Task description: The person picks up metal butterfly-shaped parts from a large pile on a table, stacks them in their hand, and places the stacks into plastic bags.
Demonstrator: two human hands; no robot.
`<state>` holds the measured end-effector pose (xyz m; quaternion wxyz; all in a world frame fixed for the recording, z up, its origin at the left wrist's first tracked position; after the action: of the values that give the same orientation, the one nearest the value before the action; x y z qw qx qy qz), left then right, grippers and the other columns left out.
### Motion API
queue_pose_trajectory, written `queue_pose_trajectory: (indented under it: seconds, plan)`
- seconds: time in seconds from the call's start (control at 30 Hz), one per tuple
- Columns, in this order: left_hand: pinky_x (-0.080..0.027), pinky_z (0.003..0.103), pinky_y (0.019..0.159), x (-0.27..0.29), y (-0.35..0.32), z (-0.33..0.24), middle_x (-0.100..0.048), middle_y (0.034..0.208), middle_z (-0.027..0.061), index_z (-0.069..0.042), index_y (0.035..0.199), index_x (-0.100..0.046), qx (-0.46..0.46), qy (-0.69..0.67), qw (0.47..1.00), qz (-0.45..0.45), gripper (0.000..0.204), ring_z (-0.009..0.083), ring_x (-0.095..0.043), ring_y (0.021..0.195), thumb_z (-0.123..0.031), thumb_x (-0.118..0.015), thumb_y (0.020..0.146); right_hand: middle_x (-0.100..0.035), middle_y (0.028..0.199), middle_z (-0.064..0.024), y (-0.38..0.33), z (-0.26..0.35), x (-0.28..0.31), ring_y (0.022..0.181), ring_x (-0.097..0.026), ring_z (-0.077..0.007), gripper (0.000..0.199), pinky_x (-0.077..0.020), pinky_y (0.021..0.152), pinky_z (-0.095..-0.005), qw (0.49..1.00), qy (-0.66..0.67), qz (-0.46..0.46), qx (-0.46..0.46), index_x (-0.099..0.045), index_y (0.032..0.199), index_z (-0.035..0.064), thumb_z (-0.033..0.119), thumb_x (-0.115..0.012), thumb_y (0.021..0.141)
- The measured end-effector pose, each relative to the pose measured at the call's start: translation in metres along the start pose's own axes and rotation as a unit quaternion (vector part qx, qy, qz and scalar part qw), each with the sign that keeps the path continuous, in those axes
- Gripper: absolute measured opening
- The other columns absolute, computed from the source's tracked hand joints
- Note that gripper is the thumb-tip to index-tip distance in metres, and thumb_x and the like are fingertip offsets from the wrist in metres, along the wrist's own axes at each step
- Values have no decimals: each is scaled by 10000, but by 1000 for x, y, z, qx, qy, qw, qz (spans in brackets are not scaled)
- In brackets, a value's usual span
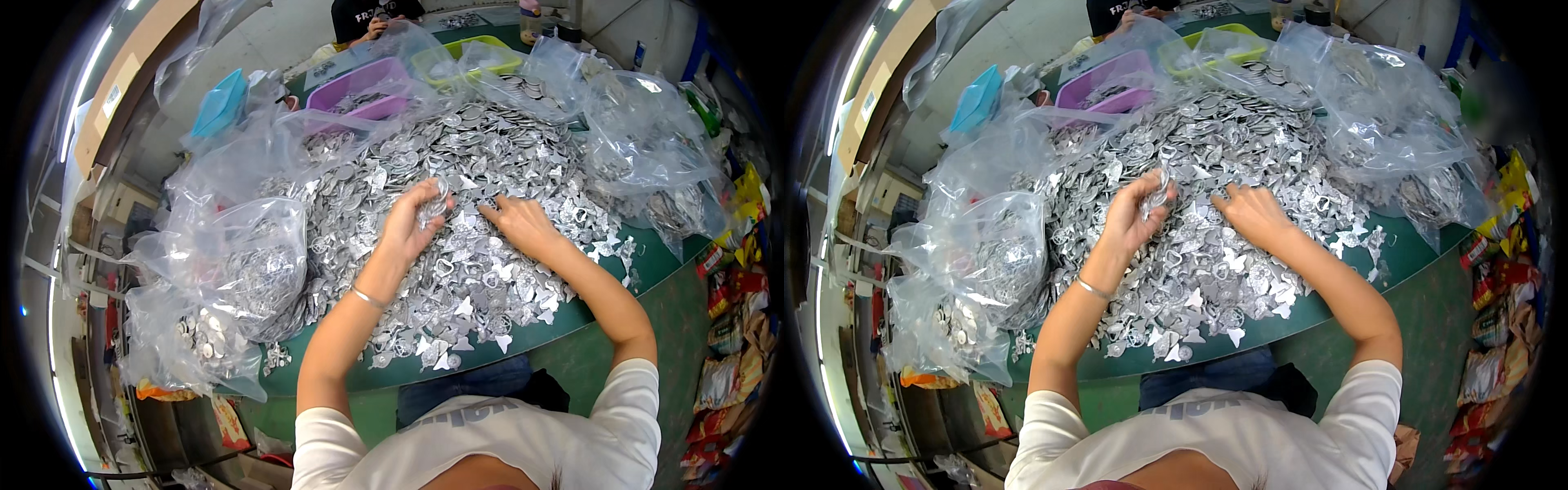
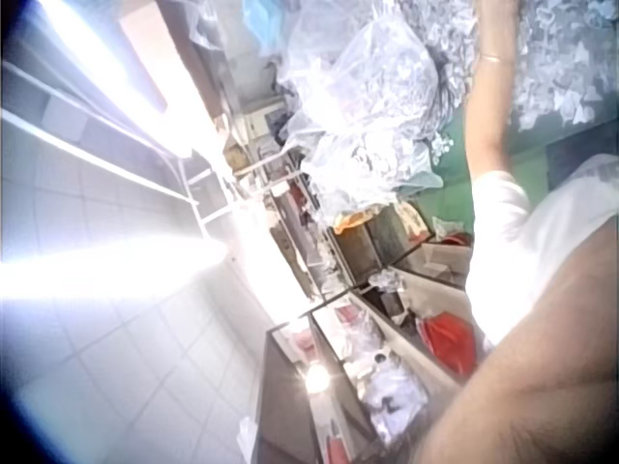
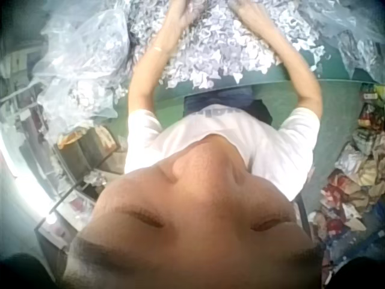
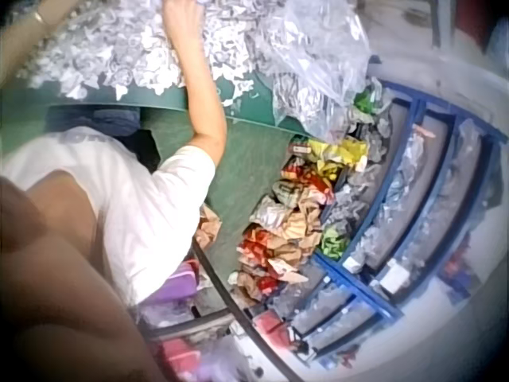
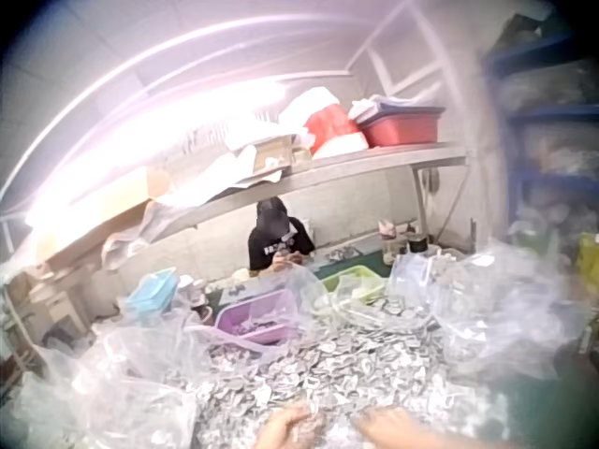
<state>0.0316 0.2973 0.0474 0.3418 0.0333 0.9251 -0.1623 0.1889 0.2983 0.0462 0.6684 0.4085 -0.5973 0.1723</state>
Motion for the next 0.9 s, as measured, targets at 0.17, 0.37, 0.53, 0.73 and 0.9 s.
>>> queue_pose_trajectory:
  seconds: [0.17, 0.37, 0.53, 0.73, 0.9]
  plan:
    - [-444, 181, 491, 11, -23, 15, -551, 820, 69, -45, 1005, -504, 47, -56, 995, -72, 201, 157, -582, 770, -143, -529, 832, -553, 760, -96, 7, -17, -7, 701, -600, -272, 244, -474, 561, -376, 996, 68, -27, -41, -603, 963, 79, 66, -548, 725]
    - [-483, 162, 453, 5, -44, 33, -555, 840, 49, -28, 1125, -488, 61, -94, 994, 20, 292, 153, -598, 740, -107, -536, 848, -595, 924, -119, -13, -46, -15, 719, -594, -216, 243, -453, 541, -333, 894, 397, -125, -165, -571, 1006, 32, 182, -535, 819]
    - [-506, 180, 651, 4, -54, 41, -567, 1063, 98, -26, 1142, -479, 97, -132, 985, -50, 315, 163, -577, 963, -82, -499, 833, -577, 1023, -159, -22, -49, -34, 800, -607, -204, 340, -363, 365, -185, 361, 888, -20, -283, -458, 1142, 38, 184, -456, 836]
    - [-475, 253, 792, 4, -68, 54, -541, 1155, 119, 4, 1121, -487, 97, -143, 983, -67, 354, 168, -550, 1016, -8, -465, 769, -603, 978, -125, 12, -33, -31, 759, -620, -192, 263, -427, 417, -202, 463, 814, 47, -347, -517, 1080, 39, 189, -497, 864]
    - [-465, 289, 839, -7, -86, 61, -550, 1080, 132, 27, 1108, -485, 75, -131, 987, -54, 366, 203, -549, 982, -15, -467, 745, -625, 784, -213, 47, -11, -3, 715, -618, -371, 156, -500, 628, -439, 951, 168, 18, -259, -616, 808, -33, 73, -546, 718]
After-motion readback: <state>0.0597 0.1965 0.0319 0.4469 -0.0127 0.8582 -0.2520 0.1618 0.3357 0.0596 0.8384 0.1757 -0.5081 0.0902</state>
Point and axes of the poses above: each hand's wrist, its own y-axis towards the middle knuckle, its own x-axis out of the back of the hand, z = x × y, the point moved 6 cm from there along y, towards the middle knuckle
